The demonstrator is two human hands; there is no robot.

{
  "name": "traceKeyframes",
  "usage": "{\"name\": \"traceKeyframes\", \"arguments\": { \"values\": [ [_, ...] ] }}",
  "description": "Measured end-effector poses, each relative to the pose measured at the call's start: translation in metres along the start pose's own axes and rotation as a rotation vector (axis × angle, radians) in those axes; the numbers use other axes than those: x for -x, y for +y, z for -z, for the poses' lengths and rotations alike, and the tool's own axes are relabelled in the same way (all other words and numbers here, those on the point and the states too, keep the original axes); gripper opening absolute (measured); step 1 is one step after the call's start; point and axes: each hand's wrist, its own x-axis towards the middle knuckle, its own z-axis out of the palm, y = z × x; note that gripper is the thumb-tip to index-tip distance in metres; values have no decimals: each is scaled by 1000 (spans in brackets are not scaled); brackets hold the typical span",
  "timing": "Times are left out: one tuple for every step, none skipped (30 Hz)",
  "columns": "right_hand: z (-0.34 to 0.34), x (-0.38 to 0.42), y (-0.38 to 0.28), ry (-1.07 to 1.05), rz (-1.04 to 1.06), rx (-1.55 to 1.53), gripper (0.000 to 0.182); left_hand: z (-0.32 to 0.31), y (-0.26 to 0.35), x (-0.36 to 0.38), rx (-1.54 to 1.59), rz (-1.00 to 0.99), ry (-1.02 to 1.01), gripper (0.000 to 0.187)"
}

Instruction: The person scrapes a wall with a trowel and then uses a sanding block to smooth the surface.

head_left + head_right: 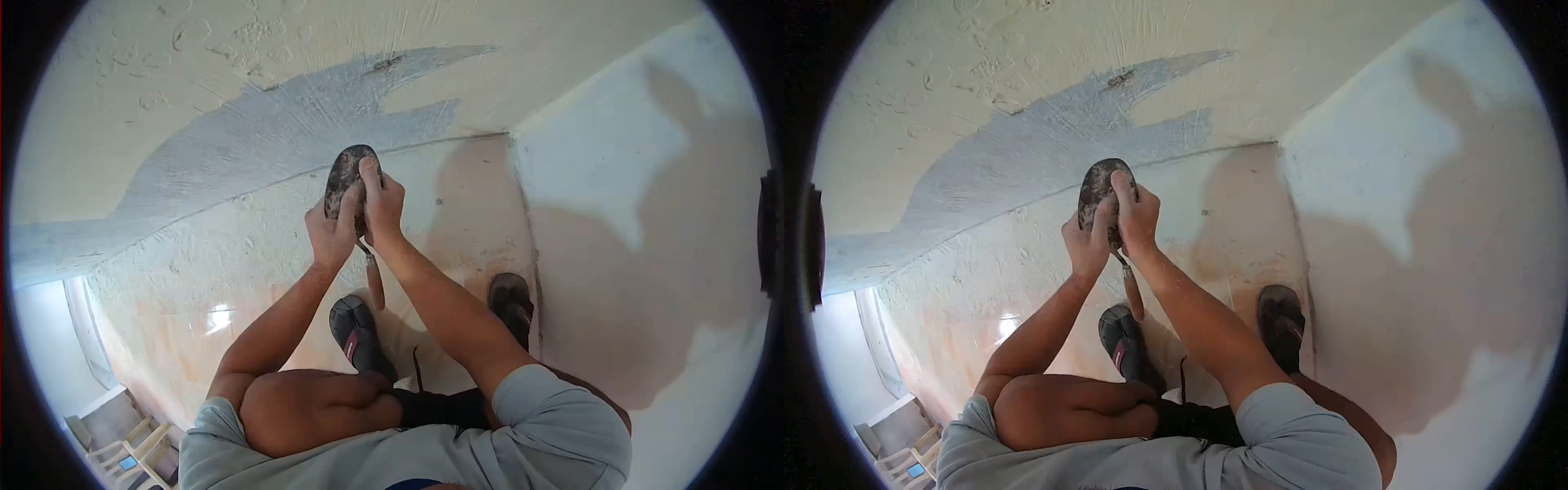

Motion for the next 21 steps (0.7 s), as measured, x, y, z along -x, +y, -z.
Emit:
{"name": "traceKeyframes", "arguments": {
  "values": [
    [-4, -2, -7, 12, 26, 22, 49, -2, 6, -7, -75, -21, 19, 31],
    [-7, -17, -15, 48, 51, 78, 52, -7, 13, -21, -178, -93, -17, 30],
    [-13, -27, -40, 11, 65, -75, 52, -14, 30, -44, -197, -115, -45, 30],
    [-17, -32, -64, -24, 76, -223, 53, -20, 43, -59, -214, -131, -72, 29],
    [-14, -38, -63, -62, 47, -256, 52, -26, 48, -57, -114, -125, -64, 29],
    [-12, -36, -64, -63, 44, -245, 52, -28, 49, -54, -108, -116, -59, 29],
    [-11, -34, -66, -45, 51, -251, 52, -28, 52, -51, -76, -110, -53, 29],
    [-12, -31, -66, -27, 57, -262, 52, -26, 53, -48, -47, -104, -49, 29],
    [-10, -26, -62, -46, 108, -101, 51, -19, 51, -45, -100, -92, -38, 29],
    [-15, -18, -58, -54, 74, -84, 51, -9, 48, -41, -137, -42, -25, 30],
    [-23, -9, -52, -62, 41, -70, 51, 1, 45, -35, -174, 6, -12, 30],
    [-30, -1, -42, -31, 43, -2, 50, 10, 47, -26, -129, -9, 24, 32],
    [-32, 4, -29, -51, -27, -55, 50, 17, 42, -20, -148, -6, 41, 32],
    [-31, 6, -18, -73, -98, -106, 50, 21, 35, -15, -166, -2, 60, 31],
    [-35, 10, -23, -52, -107, -145, 51, 18, 37, -15, -173, 23, 75, 30],
    [-35, 8, -31, -23, -67, -92, 52, 12, 39, -19, -189, -65, 73, 28],
    [-30, 0, -43, 8, -25, -39, 53, 3, 41, -29, -203, -153, 70, 27],
    [-26, -19, -59, 8, 81, 69, 55, -7, 48, -49, -271, -220, 24, 27],
    [-24, -26, -82, -67, 178, -65, 59, -16, 60, -57, -213, -181, -3, 29],
    [-19, -30, -85, -88, 124, -131, 59, -22, 70, -59, -151, -137, -30, 30],
    [-15, -31, -86, -108, 73, -198, 60, -24, 75, -55, -77, -144, -26, 31]
  ]
}}
